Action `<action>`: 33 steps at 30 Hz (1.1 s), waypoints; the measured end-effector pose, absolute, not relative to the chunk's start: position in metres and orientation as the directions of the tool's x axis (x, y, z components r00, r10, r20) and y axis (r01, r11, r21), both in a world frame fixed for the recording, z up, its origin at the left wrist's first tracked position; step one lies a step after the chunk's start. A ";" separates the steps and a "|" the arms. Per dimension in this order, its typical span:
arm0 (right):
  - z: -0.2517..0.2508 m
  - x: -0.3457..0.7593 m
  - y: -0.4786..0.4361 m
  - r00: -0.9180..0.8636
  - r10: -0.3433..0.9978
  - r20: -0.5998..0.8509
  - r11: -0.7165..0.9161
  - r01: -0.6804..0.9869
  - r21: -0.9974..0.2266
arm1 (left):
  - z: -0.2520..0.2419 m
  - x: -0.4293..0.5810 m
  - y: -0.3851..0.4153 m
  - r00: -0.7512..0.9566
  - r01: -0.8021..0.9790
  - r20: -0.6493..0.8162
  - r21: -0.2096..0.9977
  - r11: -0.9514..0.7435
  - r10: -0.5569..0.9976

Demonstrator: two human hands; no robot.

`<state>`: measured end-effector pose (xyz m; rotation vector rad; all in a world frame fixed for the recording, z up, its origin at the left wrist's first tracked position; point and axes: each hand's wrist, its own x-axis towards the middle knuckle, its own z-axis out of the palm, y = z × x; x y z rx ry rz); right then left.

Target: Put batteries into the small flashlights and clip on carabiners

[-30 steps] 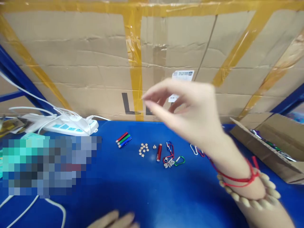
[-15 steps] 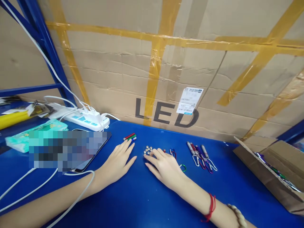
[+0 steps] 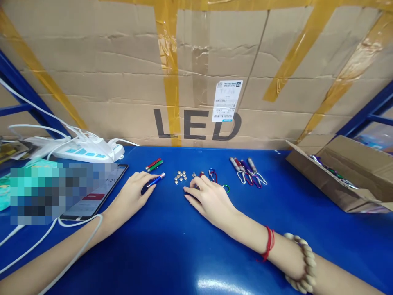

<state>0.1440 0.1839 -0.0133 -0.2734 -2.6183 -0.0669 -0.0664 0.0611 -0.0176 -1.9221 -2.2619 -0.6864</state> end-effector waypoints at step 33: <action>-0.012 0.173 0.180 -0.856 0.348 0.383 0.878 0.154 -0.454 | -0.001 -0.001 0.035 -0.280 0.464 0.261 0.879 -0.108 0.924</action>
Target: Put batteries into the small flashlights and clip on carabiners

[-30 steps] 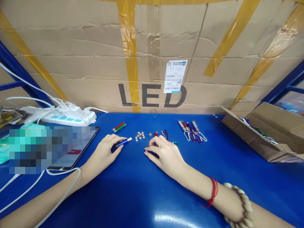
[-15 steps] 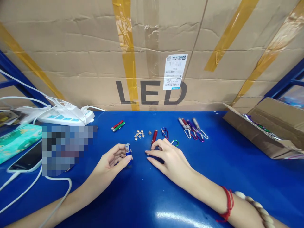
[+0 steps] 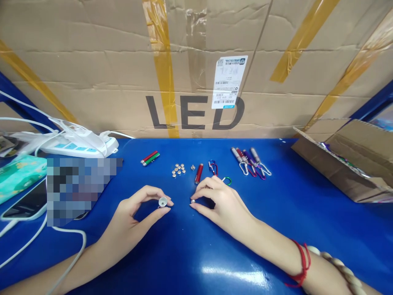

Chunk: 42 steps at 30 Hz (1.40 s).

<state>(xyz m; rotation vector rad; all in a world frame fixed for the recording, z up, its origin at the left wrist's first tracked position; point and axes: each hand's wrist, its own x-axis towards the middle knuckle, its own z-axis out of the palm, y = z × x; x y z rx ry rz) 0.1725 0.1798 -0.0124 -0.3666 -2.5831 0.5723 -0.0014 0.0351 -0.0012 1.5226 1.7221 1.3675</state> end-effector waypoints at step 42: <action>0.002 0.171 0.163 -0.818 0.258 0.514 0.915 0.036 -0.402 | -0.009 0.008 0.034 -0.214 0.487 0.143 0.873 -0.021 0.966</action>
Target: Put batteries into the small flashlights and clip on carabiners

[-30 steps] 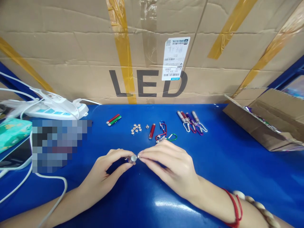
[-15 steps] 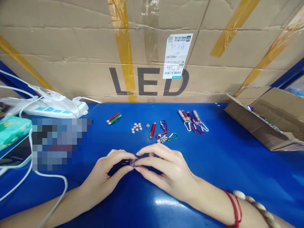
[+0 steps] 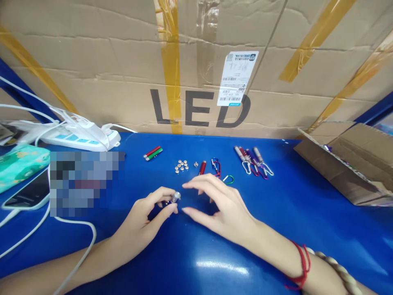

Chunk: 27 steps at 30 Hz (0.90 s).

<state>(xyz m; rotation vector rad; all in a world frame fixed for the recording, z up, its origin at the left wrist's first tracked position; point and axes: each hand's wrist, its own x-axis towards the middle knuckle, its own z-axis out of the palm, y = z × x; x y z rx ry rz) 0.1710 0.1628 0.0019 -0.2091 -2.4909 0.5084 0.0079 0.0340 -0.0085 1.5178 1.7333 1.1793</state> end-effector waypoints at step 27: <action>-0.001 0.152 0.189 -0.905 0.255 0.341 0.963 0.207 -0.172 | -0.002 0.003 0.033 -0.264 0.395 0.215 0.913 -0.098 0.940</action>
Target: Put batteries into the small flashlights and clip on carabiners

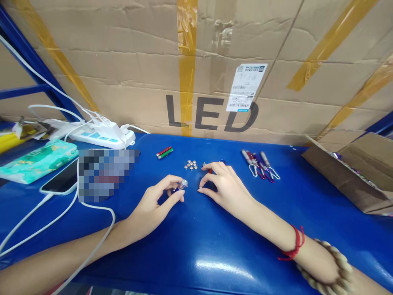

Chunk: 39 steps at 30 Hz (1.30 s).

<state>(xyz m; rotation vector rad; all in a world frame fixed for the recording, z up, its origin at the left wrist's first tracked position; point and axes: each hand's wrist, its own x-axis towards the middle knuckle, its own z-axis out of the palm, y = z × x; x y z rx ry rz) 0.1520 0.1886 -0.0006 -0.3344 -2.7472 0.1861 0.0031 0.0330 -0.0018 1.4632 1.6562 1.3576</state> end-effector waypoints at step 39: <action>0.011 0.177 0.150 -0.778 0.037 0.627 0.960 -0.147 -0.240 | -0.004 0.001 0.026 0.100 0.593 0.256 0.760 -0.264 0.962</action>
